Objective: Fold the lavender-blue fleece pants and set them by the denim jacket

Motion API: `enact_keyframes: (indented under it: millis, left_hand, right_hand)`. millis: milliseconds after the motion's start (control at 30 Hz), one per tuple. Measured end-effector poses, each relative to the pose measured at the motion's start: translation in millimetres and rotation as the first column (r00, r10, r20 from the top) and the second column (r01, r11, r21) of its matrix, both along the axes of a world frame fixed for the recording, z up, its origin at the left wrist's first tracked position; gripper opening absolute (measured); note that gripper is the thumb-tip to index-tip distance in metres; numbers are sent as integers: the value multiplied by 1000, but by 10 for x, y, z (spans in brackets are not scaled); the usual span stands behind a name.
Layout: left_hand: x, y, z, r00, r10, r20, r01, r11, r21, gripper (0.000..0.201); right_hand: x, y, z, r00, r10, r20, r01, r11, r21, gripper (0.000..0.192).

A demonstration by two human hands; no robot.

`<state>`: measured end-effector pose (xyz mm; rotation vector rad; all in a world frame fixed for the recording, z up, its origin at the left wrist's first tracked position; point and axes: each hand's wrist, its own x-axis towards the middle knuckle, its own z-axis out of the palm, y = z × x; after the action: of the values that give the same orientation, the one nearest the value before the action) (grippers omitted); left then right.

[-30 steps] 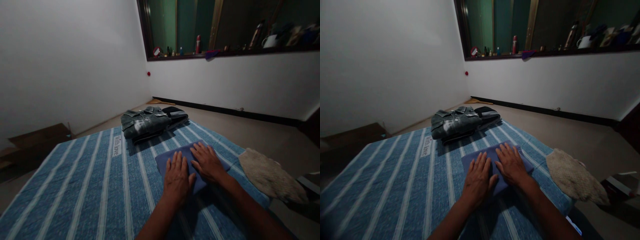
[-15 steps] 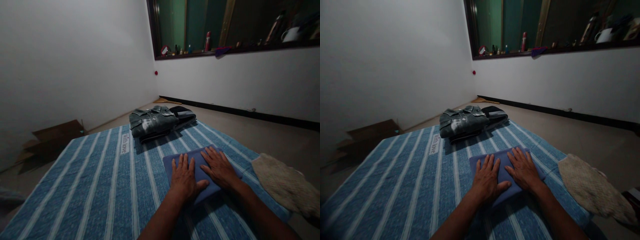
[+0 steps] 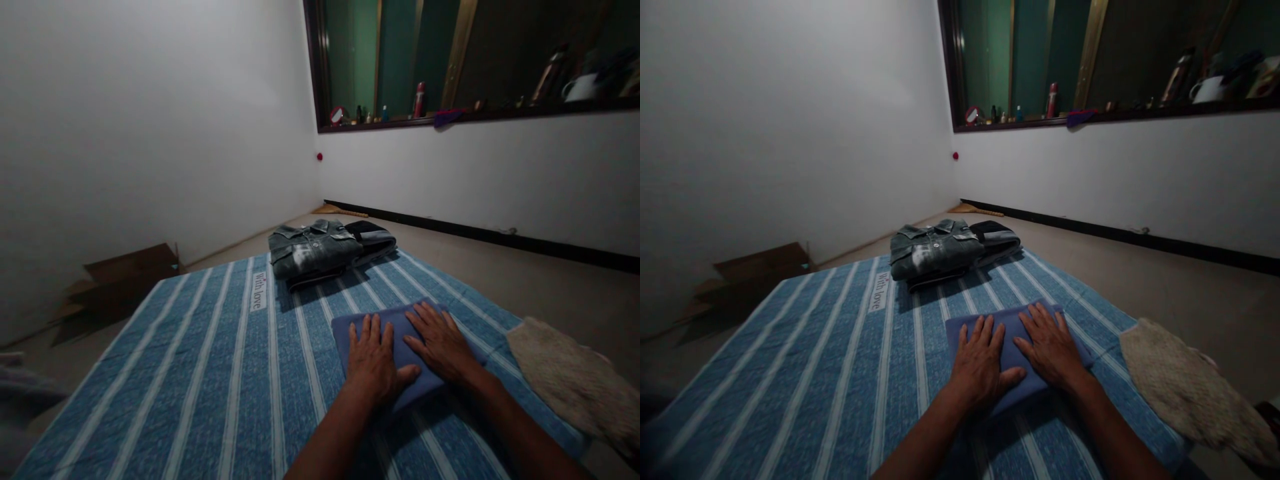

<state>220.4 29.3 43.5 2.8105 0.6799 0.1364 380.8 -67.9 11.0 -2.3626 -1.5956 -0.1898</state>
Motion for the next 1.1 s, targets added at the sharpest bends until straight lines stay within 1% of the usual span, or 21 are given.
enact_keyframes:
  millis: [200, 333, 500, 633, 900, 1100]
  left_hand:
    - [-8, -8, 59, 1000, 7, -13, -8, 998, -69, 93]
    - [-55, -10, 57, 1000, 1, 5, -1, 996, -87, 91]
    - [-112, -6, -2, 999, 5, 54, 0, 997, -81, 90]
    - [-112, -12, -28, 999, 12, 52, -6, 995, -97, 90]
    - [-117, -28, -6, 998, 15, 58, -7, 991, -133, 89]
    - [-135, -49, -2, 997, 16, 71, -5, 989, -145, 89]
  right_hand:
    - [-12, 0, 14, 999, -20, 49, 24, 997, -71, 53]
    - [-23, -2, 37, 998, -23, 60, 28, 995, -96, 54]
    - [-23, -3, 33, 998, -23, 67, 29, 995, -91, 54]
    - [-20, 0, 23, 997, -28, 74, 35, 995, -97, 54]
    - [1, -1, -26, 993, -25, 113, 34, 996, -82, 55]
    - [14, -10, -57, 990, -29, 135, 43, 994, -102, 54]
